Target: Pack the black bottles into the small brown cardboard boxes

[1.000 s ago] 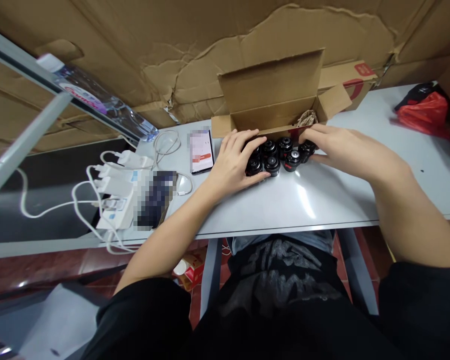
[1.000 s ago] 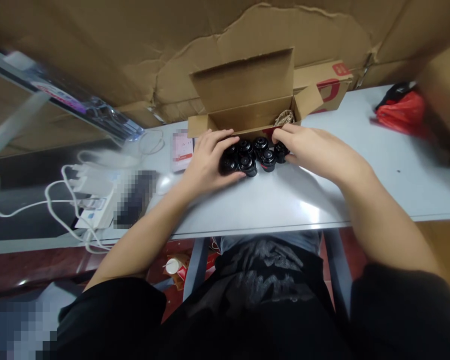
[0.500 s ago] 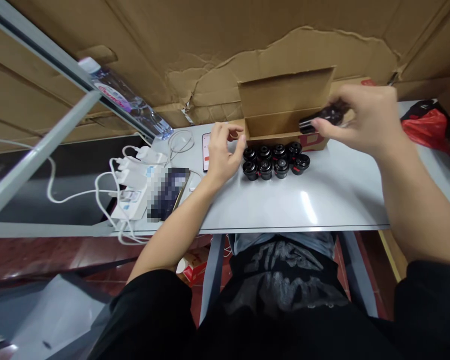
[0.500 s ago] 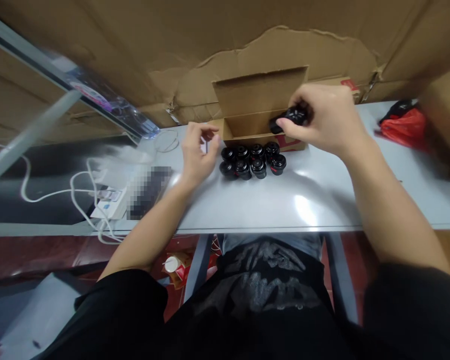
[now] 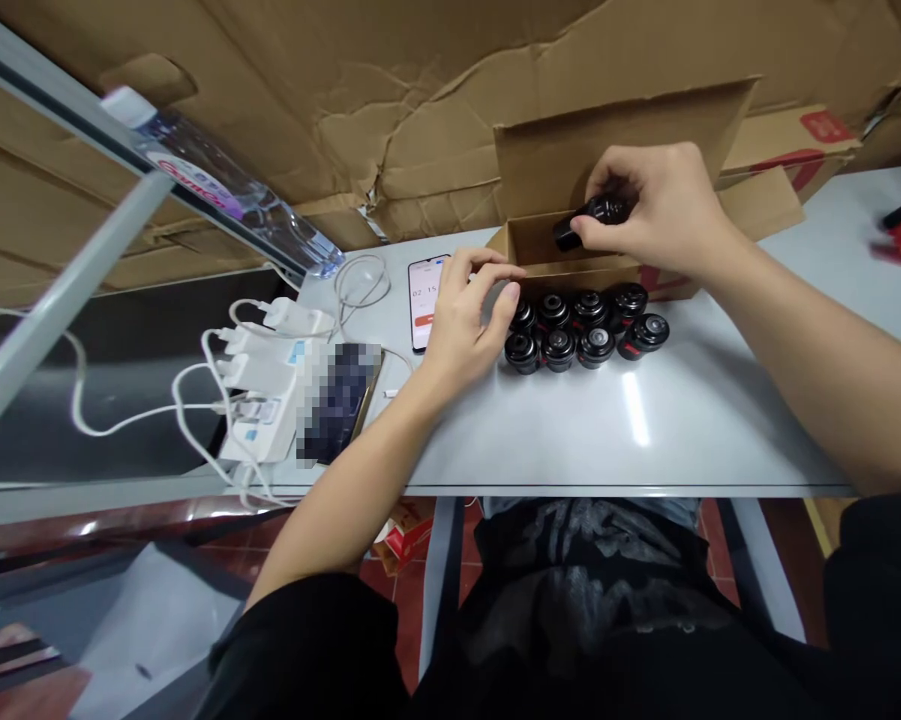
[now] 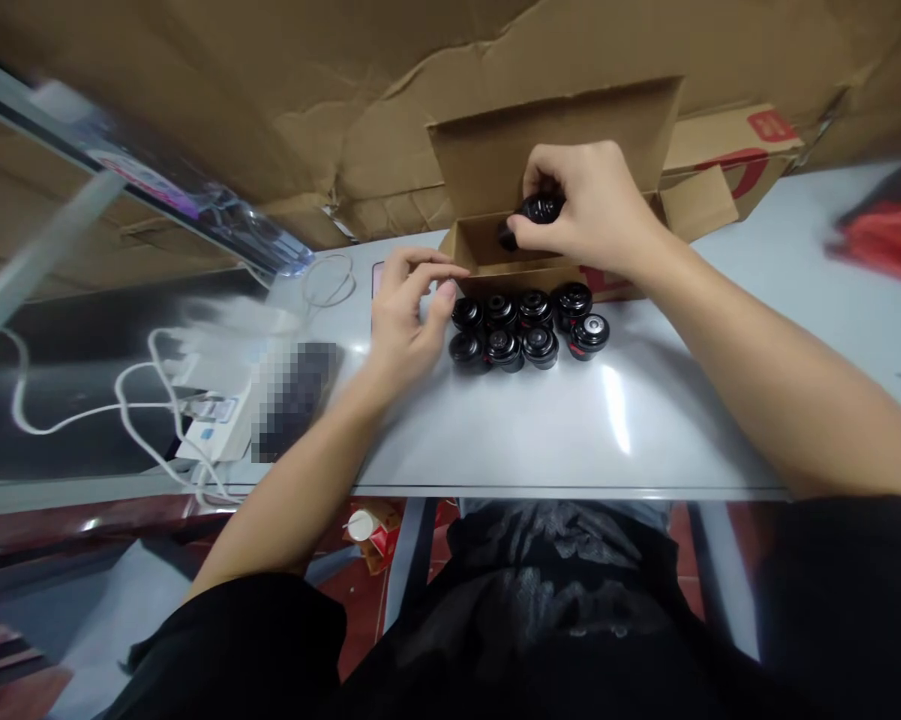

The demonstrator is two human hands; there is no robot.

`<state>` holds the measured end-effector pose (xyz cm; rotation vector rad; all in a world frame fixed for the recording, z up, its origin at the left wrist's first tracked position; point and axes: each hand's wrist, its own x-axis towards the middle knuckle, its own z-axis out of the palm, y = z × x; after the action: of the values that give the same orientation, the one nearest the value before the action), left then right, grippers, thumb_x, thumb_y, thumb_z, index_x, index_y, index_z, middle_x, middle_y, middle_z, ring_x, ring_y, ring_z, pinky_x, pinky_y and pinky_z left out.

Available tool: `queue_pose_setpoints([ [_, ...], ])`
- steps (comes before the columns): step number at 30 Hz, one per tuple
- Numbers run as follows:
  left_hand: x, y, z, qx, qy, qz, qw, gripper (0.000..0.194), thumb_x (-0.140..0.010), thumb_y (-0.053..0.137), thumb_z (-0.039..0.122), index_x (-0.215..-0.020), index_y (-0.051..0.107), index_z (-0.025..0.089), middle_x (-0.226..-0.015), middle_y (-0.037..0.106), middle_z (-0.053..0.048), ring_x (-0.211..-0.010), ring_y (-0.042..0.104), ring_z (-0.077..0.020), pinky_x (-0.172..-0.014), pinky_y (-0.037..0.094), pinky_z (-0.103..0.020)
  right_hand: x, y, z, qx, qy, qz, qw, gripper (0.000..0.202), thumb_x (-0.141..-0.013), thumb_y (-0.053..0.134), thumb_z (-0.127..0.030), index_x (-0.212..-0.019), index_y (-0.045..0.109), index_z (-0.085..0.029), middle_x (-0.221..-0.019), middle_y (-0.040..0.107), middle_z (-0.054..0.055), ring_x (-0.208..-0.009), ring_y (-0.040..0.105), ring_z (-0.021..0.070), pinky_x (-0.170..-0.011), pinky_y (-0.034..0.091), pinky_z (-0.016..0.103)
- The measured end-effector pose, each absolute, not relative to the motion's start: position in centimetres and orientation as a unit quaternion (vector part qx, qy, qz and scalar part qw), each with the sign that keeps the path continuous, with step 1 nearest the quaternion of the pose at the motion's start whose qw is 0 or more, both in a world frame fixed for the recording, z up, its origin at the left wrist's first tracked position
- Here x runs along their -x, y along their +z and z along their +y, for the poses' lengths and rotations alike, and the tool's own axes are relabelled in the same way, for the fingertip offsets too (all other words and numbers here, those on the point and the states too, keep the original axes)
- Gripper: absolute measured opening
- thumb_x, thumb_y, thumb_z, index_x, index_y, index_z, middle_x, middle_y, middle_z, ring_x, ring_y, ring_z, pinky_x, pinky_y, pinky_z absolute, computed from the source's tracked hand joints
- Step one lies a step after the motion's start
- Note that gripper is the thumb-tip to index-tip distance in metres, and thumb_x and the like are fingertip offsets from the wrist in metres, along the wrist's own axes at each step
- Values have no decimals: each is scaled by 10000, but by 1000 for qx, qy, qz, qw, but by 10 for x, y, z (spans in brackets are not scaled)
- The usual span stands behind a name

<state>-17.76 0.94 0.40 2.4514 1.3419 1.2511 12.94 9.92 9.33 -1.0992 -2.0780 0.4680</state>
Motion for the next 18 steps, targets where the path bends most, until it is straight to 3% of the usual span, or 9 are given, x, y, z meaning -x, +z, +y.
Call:
queue_pose_setpoints([
  [4, 179, 9, 10, -799, 416, 433, 27, 514, -1366, 461, 684, -1431, 836, 339, -1427, 799, -123, -1372, 770, -338, -1289, 644, -594, -127, 91, 102, 416, 174, -822, 347, 263, -867, 883, -505, -902, 675, -349, -999, 889, 103, -1027, 837, 425, -1006, 656, 633],
  [8, 176, 39, 32, -809, 400, 430, 13, 578, -1296, 581, 782, -1598, 788, 335, -1465, 826, -172, -1419, 783, -418, -1359, 613, -685, -125, 90, 101, 401, 201, -818, 361, 319, -832, 1013, -488, -889, 719, -378, -1026, 894, 85, -1079, 858, 471, -1032, 709, 678],
  [11, 164, 65, 67, -850, 349, 390, 54, 766, -1219, 644, 925, -1676, 773, 324, -1514, 848, -182, -1437, 819, -429, -1339, 649, -657, -126, 91, 101, 382, 234, -805, 390, 358, -853, 1091, -574, -972, 806, -394, -1088, 924, 68, -1146, 864, 477, -1055, 738, 677],
  [13, 155, 75, 92, -867, 335, 352, 115, 843, -1193, 640, 988, -1691, 779, 321, -1469, 878, -161, -1398, 860, -410, -1281, 691, -620, -128, 91, 103, 369, 260, -786, 422, 391, -903, 1075, -687, -1041, 861, -390, -1100, 928, 61, -1086, 875, 449, -1016, 750, 650],
  [16, 145, 72, 120, -862, 344, 322, 188, 860, -1181, 643, 1010, -1697, 776, 335, -1313, 909, -122, -1295, 913, -382, -1196, 735, -583, -132, 88, 111, 348, 305, -761, 455, 455, -987, 992, -808, -1079, 919, -369, -1146, 928, 66, -932, 876, 386, -930, 756, 606],
  [18, 141, 64, 128, -856, 361, 314, 195, 863, -1179, 647, 1011, -1704, 766, 336, -1289, 914, -119, -1303, 923, -382, -1200, 745, -577, -135, 84, 117, 338, 316, -758, 460, 464, -988, 989, -819, -1063, 934, -364, -1168, 937, 72, -969, 885, 389, -944, 759, 598],
])
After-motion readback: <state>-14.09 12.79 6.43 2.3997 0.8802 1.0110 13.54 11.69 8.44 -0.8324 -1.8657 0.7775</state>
